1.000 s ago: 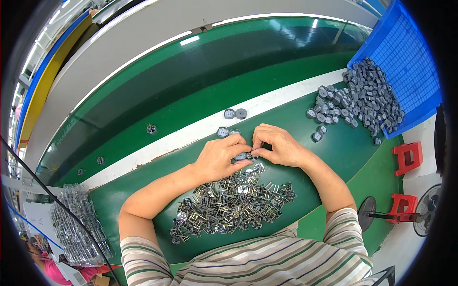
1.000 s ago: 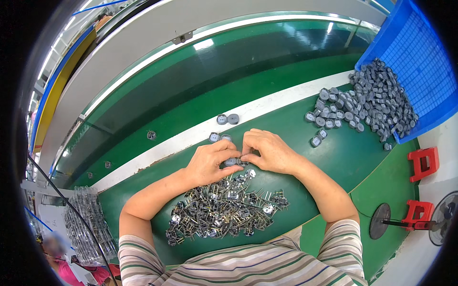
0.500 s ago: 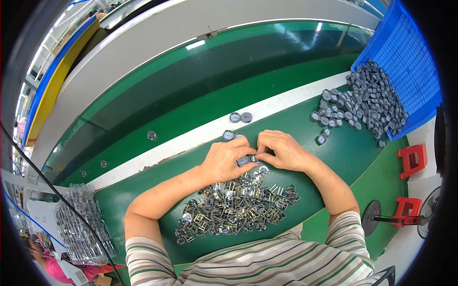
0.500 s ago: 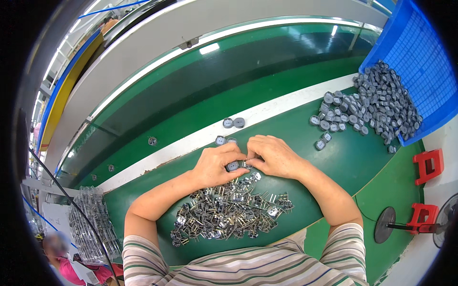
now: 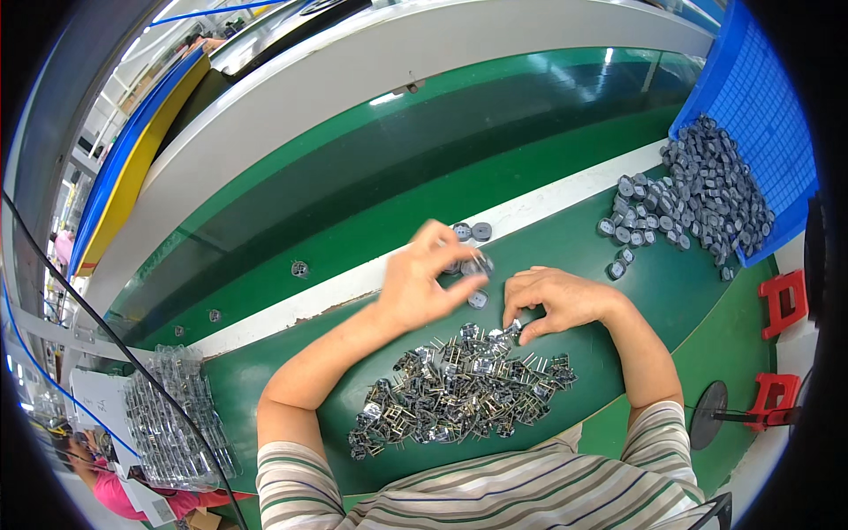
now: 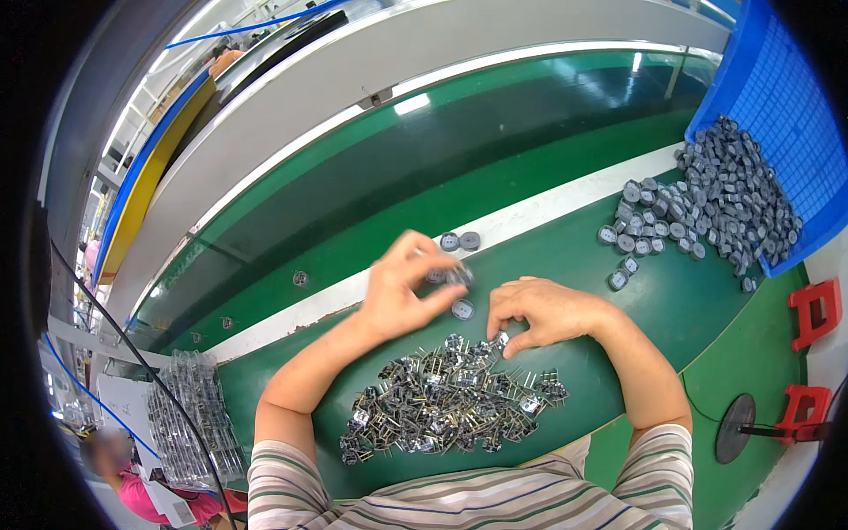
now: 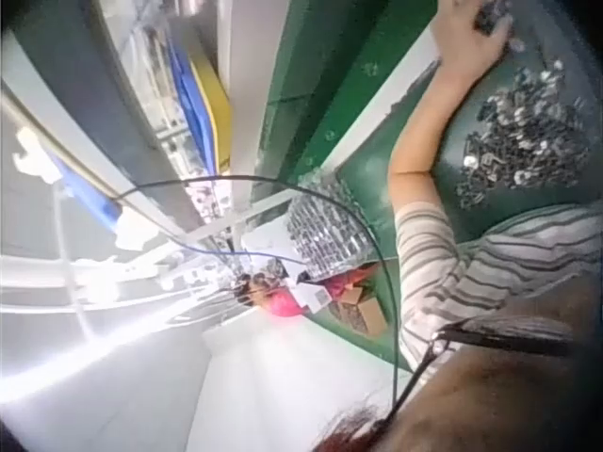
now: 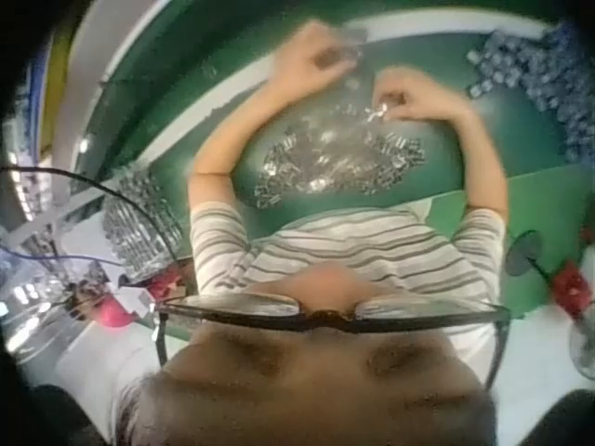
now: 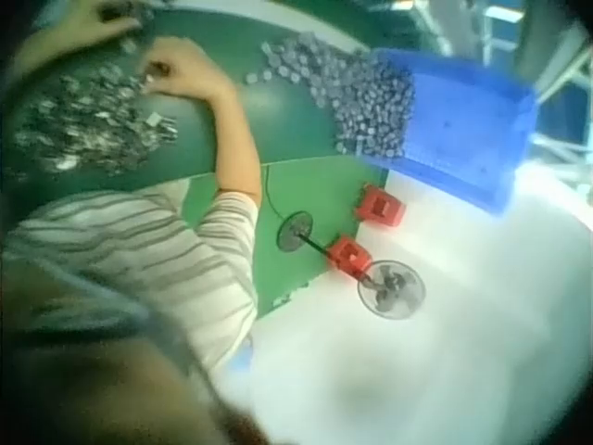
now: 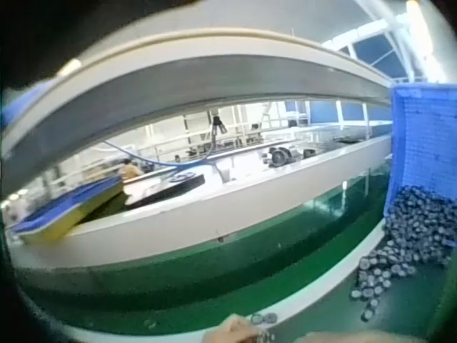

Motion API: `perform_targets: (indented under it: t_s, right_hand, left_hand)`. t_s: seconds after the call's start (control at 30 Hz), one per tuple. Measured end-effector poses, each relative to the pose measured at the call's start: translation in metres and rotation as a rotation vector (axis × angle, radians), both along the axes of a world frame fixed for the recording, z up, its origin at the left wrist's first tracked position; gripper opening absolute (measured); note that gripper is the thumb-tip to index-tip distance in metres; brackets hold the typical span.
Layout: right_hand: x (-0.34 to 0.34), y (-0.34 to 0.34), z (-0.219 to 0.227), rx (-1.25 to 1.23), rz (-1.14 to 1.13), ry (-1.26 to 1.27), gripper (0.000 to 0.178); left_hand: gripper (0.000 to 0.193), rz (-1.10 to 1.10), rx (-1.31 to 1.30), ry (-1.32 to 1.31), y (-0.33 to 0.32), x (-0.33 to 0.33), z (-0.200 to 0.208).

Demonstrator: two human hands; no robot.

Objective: The person assembles or sorts small plastic parts by hand on a factory assembly line, taking them from a blue bin.

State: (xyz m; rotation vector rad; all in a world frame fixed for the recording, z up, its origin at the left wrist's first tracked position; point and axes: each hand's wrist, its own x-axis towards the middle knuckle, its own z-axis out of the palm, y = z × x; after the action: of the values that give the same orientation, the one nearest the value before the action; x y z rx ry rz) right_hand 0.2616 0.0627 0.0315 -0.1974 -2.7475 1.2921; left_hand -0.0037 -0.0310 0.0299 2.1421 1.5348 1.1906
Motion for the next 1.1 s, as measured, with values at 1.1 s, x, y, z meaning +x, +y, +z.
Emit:
perform_targets:
  t_s: [1.1]
  right_hand:
    - [0.000,0.002,-0.004,0.227,-0.726,-0.040,0.019]
  left_hand:
    - [0.041,-0.192,-0.048,0.165,0.001,0.004,-0.023]
